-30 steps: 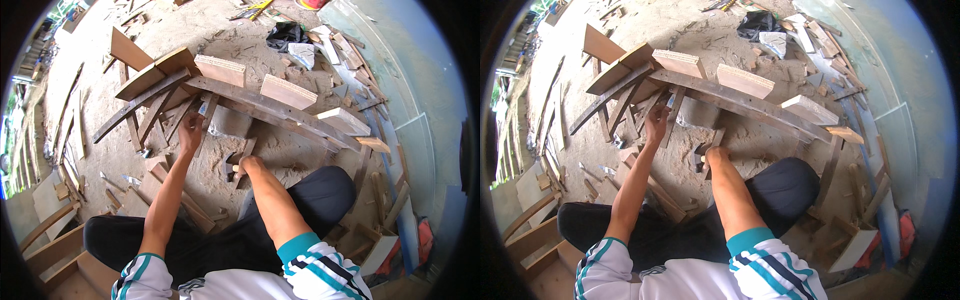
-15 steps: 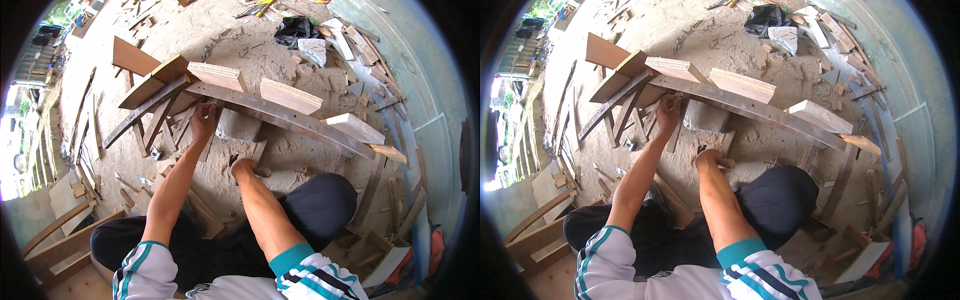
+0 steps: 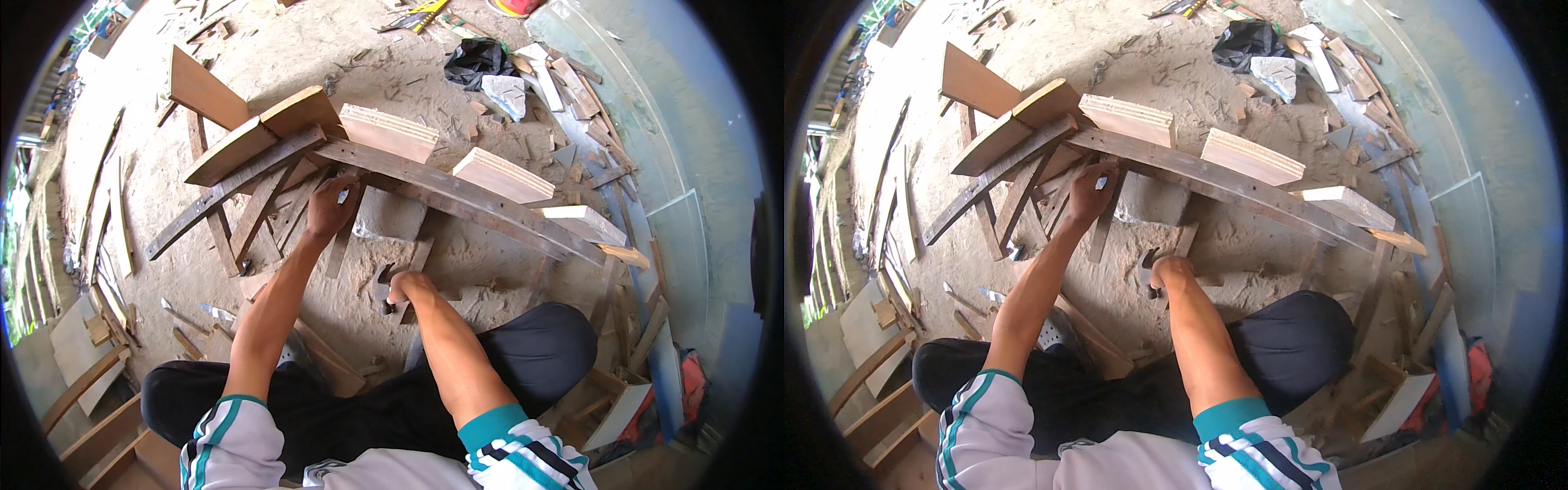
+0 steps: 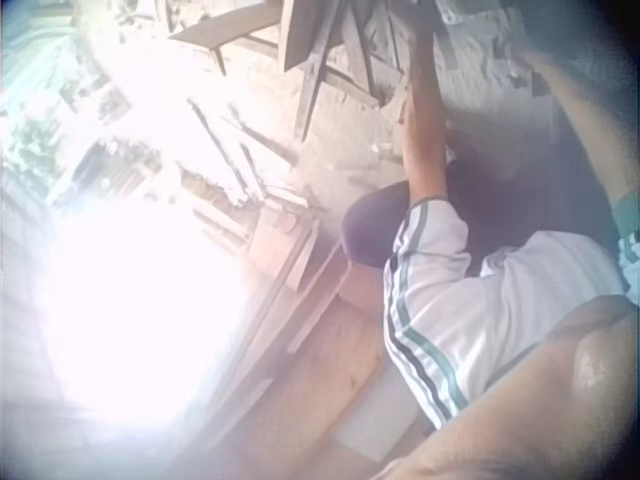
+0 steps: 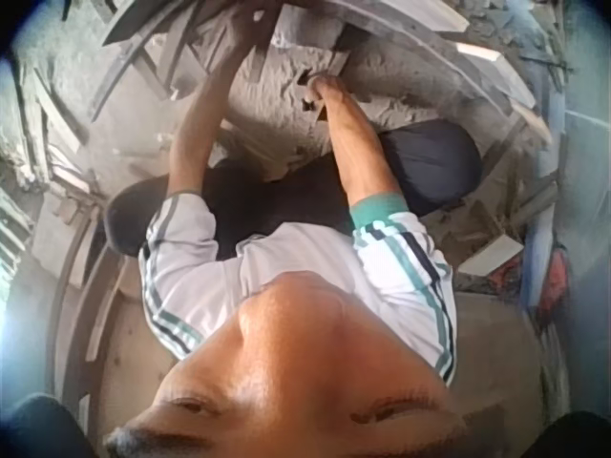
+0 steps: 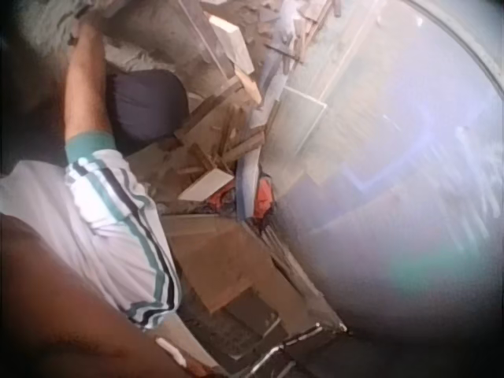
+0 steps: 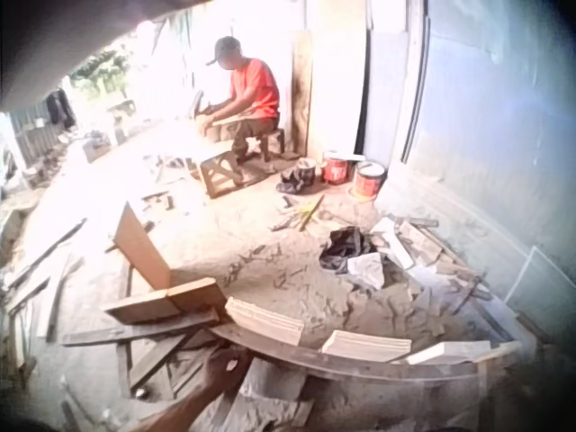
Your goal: The person assembles a wooden chair frame by hammering nails into joints and attaching wooden planks. They use a hammer to secure the pieces together and adjust the frame's position on the floor.
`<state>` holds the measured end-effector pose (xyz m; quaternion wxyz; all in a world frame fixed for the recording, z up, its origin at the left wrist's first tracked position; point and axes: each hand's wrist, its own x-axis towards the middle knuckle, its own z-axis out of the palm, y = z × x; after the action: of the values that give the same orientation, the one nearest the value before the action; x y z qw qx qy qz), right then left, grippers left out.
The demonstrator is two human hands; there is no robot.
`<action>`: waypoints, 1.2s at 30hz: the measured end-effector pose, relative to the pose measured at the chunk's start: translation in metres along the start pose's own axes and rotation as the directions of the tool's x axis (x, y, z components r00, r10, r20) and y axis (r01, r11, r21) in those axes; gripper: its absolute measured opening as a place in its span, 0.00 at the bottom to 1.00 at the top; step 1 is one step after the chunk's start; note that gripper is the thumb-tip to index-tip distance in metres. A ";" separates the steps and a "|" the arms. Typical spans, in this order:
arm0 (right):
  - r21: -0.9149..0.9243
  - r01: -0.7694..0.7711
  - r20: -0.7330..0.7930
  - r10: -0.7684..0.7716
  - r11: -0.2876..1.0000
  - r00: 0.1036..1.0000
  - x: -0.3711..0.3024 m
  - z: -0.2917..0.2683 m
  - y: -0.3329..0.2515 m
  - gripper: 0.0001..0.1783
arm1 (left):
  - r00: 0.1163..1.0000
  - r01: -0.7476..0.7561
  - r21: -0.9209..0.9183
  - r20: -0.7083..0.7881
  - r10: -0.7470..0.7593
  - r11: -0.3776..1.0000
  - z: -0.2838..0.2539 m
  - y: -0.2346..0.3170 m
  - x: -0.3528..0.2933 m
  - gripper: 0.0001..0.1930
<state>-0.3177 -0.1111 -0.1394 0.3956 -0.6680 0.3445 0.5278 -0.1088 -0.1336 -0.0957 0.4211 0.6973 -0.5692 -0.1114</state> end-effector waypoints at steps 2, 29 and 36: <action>0.050 -0.025 -0.009 0.025 0.998 1.000 -0.002 0.001 0.003 0.23 | 1.000 -0.007 -0.042 -0.023 0.006 0.999 0.001 -0.001 0.001 0.06; 0.110 0.000 -0.260 0.029 0.994 0.965 -0.033 0.032 -0.006 0.30 | 0.985 -0.062 -0.172 -0.172 0.032 0.983 0.002 -0.009 -0.009 0.07; 0.208 0.101 -0.447 0.003 0.973 0.895 -0.021 0.064 0.012 0.32 | 0.992 -0.057 -0.122 -0.117 0.043 0.991 0.002 -0.006 -0.005 0.07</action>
<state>-0.3602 -0.0584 -0.1291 0.3932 -0.7299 0.4664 0.3084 -0.1076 -0.1297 -0.1030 0.4987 0.6602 -0.5534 -0.0961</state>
